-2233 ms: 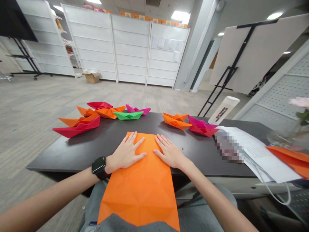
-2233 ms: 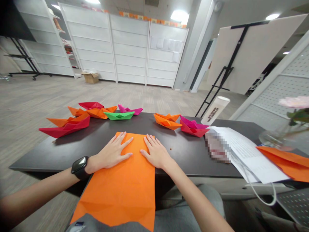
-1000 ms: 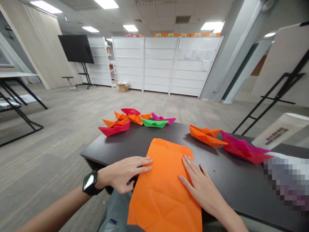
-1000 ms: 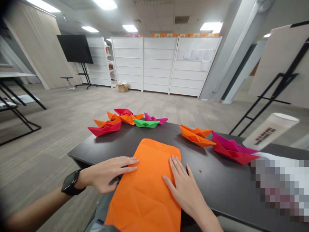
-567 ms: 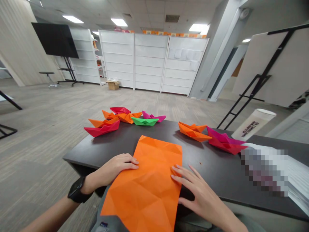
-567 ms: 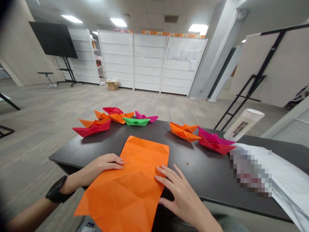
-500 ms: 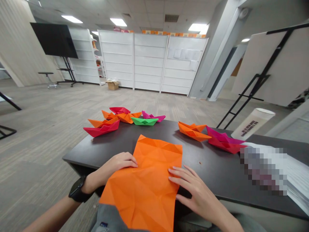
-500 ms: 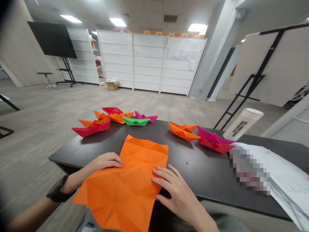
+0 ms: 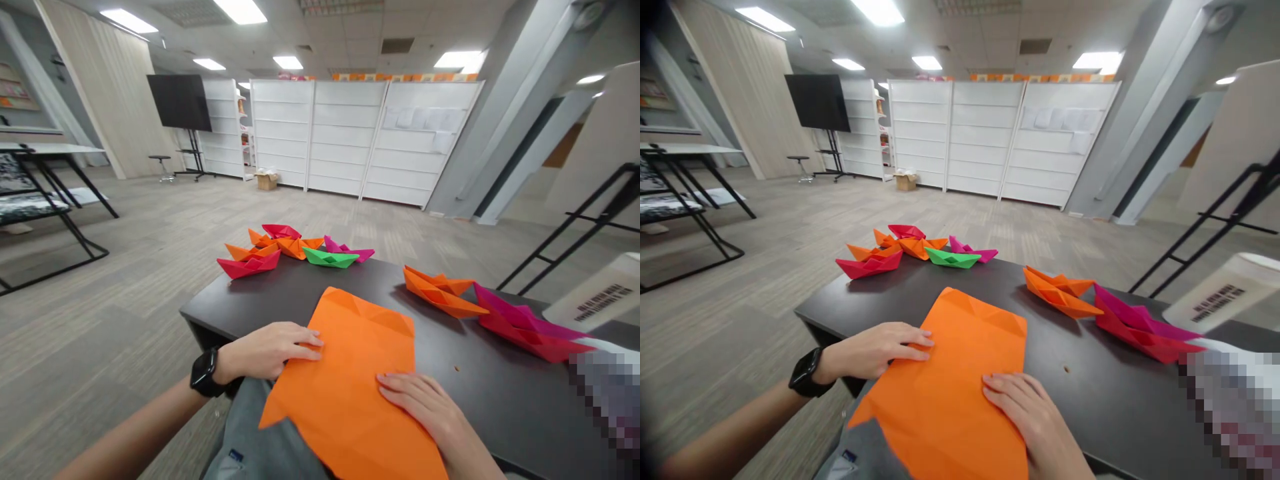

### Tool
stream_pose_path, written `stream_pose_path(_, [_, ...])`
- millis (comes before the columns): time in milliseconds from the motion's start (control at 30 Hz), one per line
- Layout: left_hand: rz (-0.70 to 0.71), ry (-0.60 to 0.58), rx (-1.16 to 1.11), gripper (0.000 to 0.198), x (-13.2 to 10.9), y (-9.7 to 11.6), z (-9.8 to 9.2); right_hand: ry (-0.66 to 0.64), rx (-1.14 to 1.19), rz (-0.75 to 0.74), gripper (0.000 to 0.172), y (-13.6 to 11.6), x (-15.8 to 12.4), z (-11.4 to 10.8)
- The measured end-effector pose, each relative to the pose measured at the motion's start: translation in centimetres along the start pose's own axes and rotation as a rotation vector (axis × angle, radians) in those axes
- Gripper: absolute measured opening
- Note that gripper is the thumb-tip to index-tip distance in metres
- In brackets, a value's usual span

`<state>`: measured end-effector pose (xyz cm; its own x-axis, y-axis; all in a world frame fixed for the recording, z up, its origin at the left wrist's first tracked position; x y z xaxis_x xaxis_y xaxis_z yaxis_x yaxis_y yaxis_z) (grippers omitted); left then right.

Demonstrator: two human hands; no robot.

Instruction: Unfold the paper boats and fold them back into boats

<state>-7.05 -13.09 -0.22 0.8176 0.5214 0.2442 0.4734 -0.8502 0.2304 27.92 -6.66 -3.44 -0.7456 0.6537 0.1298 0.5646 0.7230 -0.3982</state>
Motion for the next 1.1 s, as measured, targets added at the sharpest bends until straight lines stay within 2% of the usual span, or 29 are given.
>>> stream_pose_path(100, [-0.102,0.105,-0.124,0.028,0.4,-0.1,0.0,0.070,0.178,0.176,0.030,-0.7,0.5,-0.3])
stream_pose_path(133, [-0.170,0.150,-0.170,0.027,0.6,-0.2,-0.1,0.125,0.236,0.305,0.031,-1.0,0.9,-0.6])
stream_pose_path(200, [-0.320,0.240,-0.259,0.032,1.4,-0.5,-0.2,0.127,0.349,0.473,0.038,-1.5,1.9,-1.0])
stream_pose_path(267, [-0.437,0.346,-0.361,0.030,2.4,-1.0,-0.1,0.145,0.464,0.566,0.040,-1.5,3.0,-1.1])
stream_pose_path(333, [-0.534,0.467,-0.480,0.029,3.3,-1.7,0.3,0.251,0.543,0.595,0.032,-1.0,3.9,-1.0])
stream_pose_path(367, [-0.576,0.516,-0.519,0.033,3.6,-2.1,0.8,0.301,0.567,0.618,0.035,-0.6,4.1,-0.8])
stream_pose_path(433, [-0.635,0.574,-0.512,0.041,3.9,-2.9,1.9,0.358,0.592,0.673,0.055,0.0,4.2,-0.1])
stream_pose_path(500, [-0.656,0.595,-0.401,0.049,3.8,-3.5,3.0,0.402,0.556,0.710,0.075,0.3,4.1,0.4])
stream_pose_path(567, [-0.641,0.612,-0.229,0.061,3.6,-3.7,3.6,0.444,0.442,0.686,0.075,0.1,4.0,0.7])
stream_pose_path(633, [-0.590,0.602,0.004,0.065,3.6,-3.4,3.7,0.450,0.277,0.631,0.053,-0.4,4.0,0.8])
stream_pose_path(700, [-0.482,0.524,0.206,0.052,4.1,-2.6,3.5,0.444,0.116,0.591,0.030,-1.0,4.0,0.7])
stream_pose_path(733, [-0.418,0.464,0.264,0.045,4.5,-2.2,3.5,0.446,0.056,0.582,0.024,-1.2,4.0,0.7])
stream_pose_path(833, [-0.292,0.296,0.325,0.045,6.0,-1.1,3.6,0.467,-0.024,0.551,0.016,-1.5,3.9,0.8])
stream_pose_path(967, [-0.255,0.131,0.333,0.054,7.2,-1.0,4.6,0.442,-0.028,0.538,0.014,-1.2,3.6,0.8])
stream_pose_path(1100, [-0.256,0.090,0.294,0.053,7.0,-1.6,5.4,0.436,-0.033,0.561,0.011,-1.9,4.2,0.4])
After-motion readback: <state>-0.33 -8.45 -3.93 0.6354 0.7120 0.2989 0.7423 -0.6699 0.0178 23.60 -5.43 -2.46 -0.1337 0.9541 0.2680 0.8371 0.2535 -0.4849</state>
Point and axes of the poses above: each hand's wrist, its own x-axis towards the middle knuckle, its own z-axis out of the palm, y = z × x, the point moved 1 cm from there along x, towards the middle knuckle, and after that the axes turned 15 degrees about z, right-handed, at the moved point
